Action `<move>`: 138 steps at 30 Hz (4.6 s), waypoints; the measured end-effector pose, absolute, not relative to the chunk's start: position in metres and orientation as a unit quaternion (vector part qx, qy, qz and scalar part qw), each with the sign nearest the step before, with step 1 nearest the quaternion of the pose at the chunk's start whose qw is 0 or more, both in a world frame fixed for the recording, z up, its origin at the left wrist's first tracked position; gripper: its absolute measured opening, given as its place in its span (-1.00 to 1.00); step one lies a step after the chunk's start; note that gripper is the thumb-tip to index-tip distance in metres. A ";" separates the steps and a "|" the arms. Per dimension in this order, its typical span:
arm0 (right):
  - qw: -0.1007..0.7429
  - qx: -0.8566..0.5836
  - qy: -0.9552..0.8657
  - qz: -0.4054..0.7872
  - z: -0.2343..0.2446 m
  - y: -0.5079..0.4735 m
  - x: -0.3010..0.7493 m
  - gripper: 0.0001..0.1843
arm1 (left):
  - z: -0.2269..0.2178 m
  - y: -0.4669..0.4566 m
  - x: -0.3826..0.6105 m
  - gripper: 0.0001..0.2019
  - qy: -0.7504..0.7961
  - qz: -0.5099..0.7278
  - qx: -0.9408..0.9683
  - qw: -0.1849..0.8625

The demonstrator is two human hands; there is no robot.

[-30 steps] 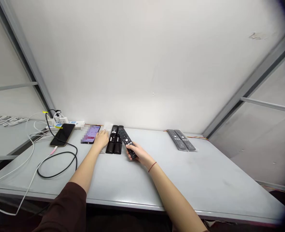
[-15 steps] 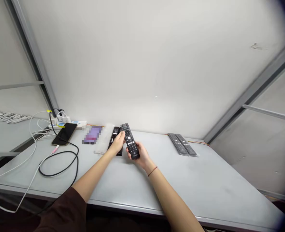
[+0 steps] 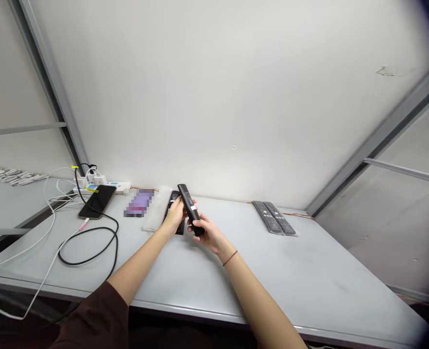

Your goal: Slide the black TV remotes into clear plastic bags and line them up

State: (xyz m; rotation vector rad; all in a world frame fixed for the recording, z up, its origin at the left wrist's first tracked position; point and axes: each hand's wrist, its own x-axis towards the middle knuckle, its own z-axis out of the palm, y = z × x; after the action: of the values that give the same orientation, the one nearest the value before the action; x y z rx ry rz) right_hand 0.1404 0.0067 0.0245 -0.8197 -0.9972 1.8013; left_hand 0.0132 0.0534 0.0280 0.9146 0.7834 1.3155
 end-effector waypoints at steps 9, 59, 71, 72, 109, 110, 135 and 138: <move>0.514 -0.393 -0.429 0.631 0.017 0.017 0.141 -0.57 | 0.016 0.052 0.021 -0.61 0.333 0.537 0.555 0.540; 0.236 -0.672 -0.670 0.210 0.014 0.035 0.212 -0.71 | 0.016 0.013 0.035 -0.75 0.493 0.160 0.841 0.156; 0.212 -0.667 -0.683 0.208 0.017 0.031 0.210 -0.68 | 0.035 0.010 0.021 -0.96 0.285 0.053 0.939 0.187; 0.212 -0.664 -0.686 0.208 0.017 0.031 0.210 -0.68 | 0.034 0.011 0.021 -0.94 0.286 0.058 0.938 0.185; 0.149 -0.543 -0.792 0.235 0.023 0.012 0.180 -0.54 | 0.034 0.049 -0.007 -0.74 0.549 0.140 0.824 0.024; 0.153 -0.543 -0.790 0.238 0.022 0.011 0.178 -0.55 | 0.039 0.046 -0.013 -0.73 0.566 0.137 0.813 0.031; 0.253 -0.505 -0.811 0.152 0.011 0.018 0.163 -0.66 | 0.048 0.032 -0.030 -0.59 0.565 0.012 0.808 0.170; 0.304 -0.606 -0.728 0.101 0.016 0.031 0.199 -0.63 | 0.048 0.034 -0.033 -0.59 0.559 0.035 0.807 0.188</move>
State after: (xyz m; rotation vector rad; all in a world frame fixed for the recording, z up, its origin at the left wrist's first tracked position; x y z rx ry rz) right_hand 0.1991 0.0306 0.0155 -1.6054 -1.9283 0.2678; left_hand -0.0326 0.0339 0.0481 2.2706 1.5727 0.0973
